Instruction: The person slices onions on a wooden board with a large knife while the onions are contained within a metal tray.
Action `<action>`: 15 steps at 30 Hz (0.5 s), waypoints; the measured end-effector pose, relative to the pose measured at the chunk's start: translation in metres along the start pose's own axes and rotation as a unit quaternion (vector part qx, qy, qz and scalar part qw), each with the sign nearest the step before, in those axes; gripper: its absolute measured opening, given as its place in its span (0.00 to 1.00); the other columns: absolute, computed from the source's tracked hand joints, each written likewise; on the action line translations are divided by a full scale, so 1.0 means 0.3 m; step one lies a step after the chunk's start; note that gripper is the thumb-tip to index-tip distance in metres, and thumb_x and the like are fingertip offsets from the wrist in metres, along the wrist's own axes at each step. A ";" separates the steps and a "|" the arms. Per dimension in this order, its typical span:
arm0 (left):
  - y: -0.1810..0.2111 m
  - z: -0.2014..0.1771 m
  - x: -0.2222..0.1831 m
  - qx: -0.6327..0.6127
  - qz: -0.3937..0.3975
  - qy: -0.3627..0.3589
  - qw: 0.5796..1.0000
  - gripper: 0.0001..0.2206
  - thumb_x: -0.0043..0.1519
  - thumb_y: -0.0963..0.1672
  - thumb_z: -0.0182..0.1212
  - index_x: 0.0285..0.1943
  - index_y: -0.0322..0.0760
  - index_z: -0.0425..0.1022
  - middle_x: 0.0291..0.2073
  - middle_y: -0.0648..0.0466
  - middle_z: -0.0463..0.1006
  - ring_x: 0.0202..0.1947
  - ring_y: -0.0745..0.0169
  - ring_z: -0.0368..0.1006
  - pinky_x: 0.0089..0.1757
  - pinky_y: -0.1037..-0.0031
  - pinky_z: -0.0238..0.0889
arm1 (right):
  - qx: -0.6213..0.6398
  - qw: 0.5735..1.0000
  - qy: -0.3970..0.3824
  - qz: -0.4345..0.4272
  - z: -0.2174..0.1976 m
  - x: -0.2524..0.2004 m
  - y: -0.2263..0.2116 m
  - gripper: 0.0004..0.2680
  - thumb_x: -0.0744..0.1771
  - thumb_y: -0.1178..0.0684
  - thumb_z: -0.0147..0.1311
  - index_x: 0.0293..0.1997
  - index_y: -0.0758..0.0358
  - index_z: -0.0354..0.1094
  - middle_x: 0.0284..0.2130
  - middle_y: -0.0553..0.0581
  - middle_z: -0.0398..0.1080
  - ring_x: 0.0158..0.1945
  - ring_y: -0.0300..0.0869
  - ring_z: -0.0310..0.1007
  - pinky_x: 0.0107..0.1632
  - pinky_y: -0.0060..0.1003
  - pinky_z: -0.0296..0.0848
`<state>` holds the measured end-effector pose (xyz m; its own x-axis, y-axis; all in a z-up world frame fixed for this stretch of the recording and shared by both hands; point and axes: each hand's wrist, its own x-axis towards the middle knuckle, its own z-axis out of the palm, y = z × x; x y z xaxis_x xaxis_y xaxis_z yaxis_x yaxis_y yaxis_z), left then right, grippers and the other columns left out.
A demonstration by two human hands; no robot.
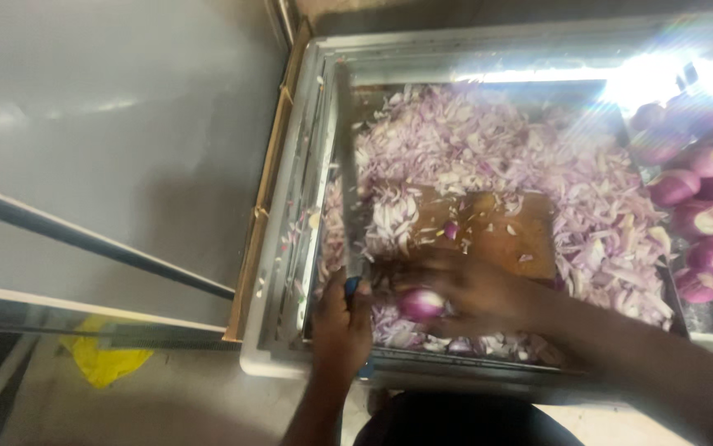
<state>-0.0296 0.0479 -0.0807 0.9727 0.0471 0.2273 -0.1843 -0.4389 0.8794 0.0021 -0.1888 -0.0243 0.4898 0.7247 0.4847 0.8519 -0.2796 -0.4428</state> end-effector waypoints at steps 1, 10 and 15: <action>-0.007 0.003 -0.004 -0.005 -0.034 0.006 0.999 0.19 0.64 0.47 0.57 0.59 0.30 0.72 0.30 0.46 0.80 0.28 0.54 0.77 0.35 0.62 0.71 | 0.028 0.999 0.000 -0.025 0.037 0.041 0.040 0.18 0.67 0.50 0.63 0.61 0.66 0.65 0.58 0.69 0.71 0.56 0.54 0.76 0.57 0.47 0.79; 0.008 -0.005 -0.018 -0.043 -0.086 0.008 0.995 0.18 0.67 0.51 0.55 0.48 0.30 0.74 0.18 0.55 0.73 0.20 0.67 0.72 0.28 0.73 0.67 | 0.047 0.910 0.093 0.402 -0.114 0.182 0.360 0.09 0.71 0.51 0.51 0.45 0.65 0.75 0.40 0.68 0.77 0.39 0.54 0.75 0.42 0.49 0.75; 0.015 0.008 -0.009 -0.113 -0.110 -0.005 0.987 0.19 0.64 0.51 0.55 0.53 0.32 0.68 0.20 0.54 0.74 0.20 0.62 0.72 0.27 0.67 0.67 | 0.173 0.724 -0.056 0.666 -0.212 0.045 0.116 0.13 0.69 0.48 0.44 0.56 0.55 0.72 0.52 0.60 0.78 0.47 0.57 0.78 0.53 0.58 0.80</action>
<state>-0.0327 0.0435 -0.0782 0.9939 0.1090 0.0173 0.0057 -0.2070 0.9783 0.0502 -0.2288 0.0148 0.7999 0.0099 -0.6001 -0.4677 -0.6164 -0.6335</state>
